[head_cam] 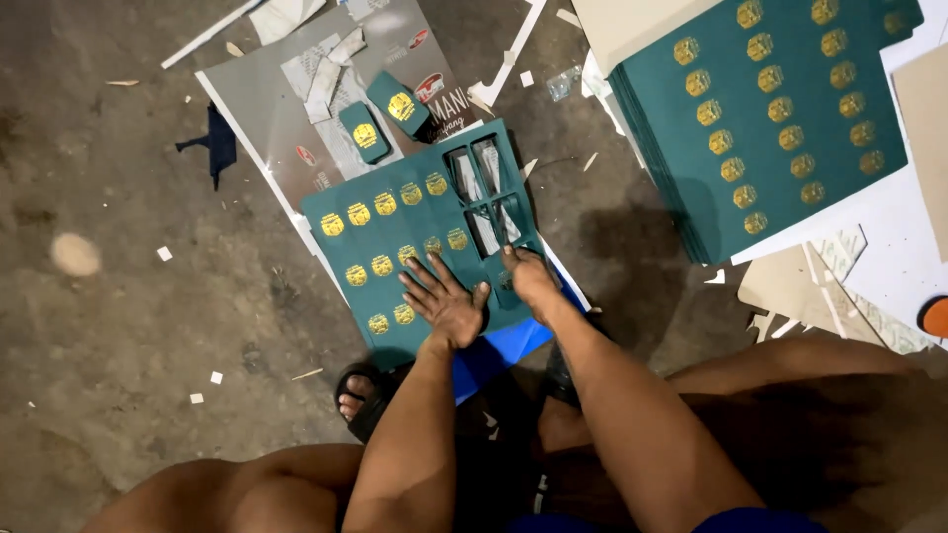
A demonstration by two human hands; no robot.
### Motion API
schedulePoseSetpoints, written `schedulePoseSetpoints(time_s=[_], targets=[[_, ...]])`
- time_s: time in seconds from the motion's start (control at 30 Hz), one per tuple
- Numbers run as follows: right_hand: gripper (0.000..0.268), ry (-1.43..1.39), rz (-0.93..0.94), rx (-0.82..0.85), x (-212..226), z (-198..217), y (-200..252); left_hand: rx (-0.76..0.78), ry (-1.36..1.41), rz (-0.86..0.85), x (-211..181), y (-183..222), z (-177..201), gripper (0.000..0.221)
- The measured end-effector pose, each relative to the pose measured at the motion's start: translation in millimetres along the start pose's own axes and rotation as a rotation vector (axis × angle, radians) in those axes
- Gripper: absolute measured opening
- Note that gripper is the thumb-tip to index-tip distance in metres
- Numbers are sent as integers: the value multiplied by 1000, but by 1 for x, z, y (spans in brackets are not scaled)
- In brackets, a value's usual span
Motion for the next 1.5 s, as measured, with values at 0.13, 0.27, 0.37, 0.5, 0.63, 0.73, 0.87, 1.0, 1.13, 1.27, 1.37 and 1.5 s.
schedulePoseSetpoints(time_s=[0.13, 0.27, 0.37, 0.5, 0.63, 0.73, 0.87, 1.0, 1.13, 1.27, 1.37, 1.5], targets=[[48, -138, -73, 108, -20, 6, -17, 14, -17, 24, -4, 3, 2, 116], [42, -93, -113, 131, -28, 11, -36, -15, -19, 39, -9, 6, 11, 114], [41, -152, -227, 134, -32, 10, -39, -2, -26, 49, -7, 7, 13, 113], [42, -266, -325, 222, -23, 10, -29, 4, -48, 10, -8, 6, 11, 112], [45, -95, -393, 188, -13, 12, -22, -17, -56, 26, -9, 8, 13, 114], [47, -129, -392, 208, -12, 8, -21, 1, -30, 30, -10, 10, 15, 114], [49, -89, -270, 119, -23, 13, -31, -3, -11, 56, -19, 18, 29, 114], [54, 17, -263, 46, -36, 20, -49, -524, 57, 65, -32, 49, 54, 93], [54, -17, -217, 15, -24, 17, -38, -488, 364, 178, -63, 91, 64, 52], [49, -22, -170, 29, -33, 11, -49, -417, 577, 108, -78, 72, 23, 47], [48, -74, -88, 36, -56, 12, -70, -278, 582, 273, -72, 58, 18, 58], [53, 57, -13, 4, -46, 15, -64, -49, 694, 231, -61, 34, 3, 57]])
Point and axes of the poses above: each hand's wrist, its own y-axis away from the middle knuckle, its own z-axis out of the back of the hand, x = y × z, the point moved 5 cm from there along -y, towards the middle knuckle, and after that the axes turned 13 degrees about -y, right-handed, at the moved point
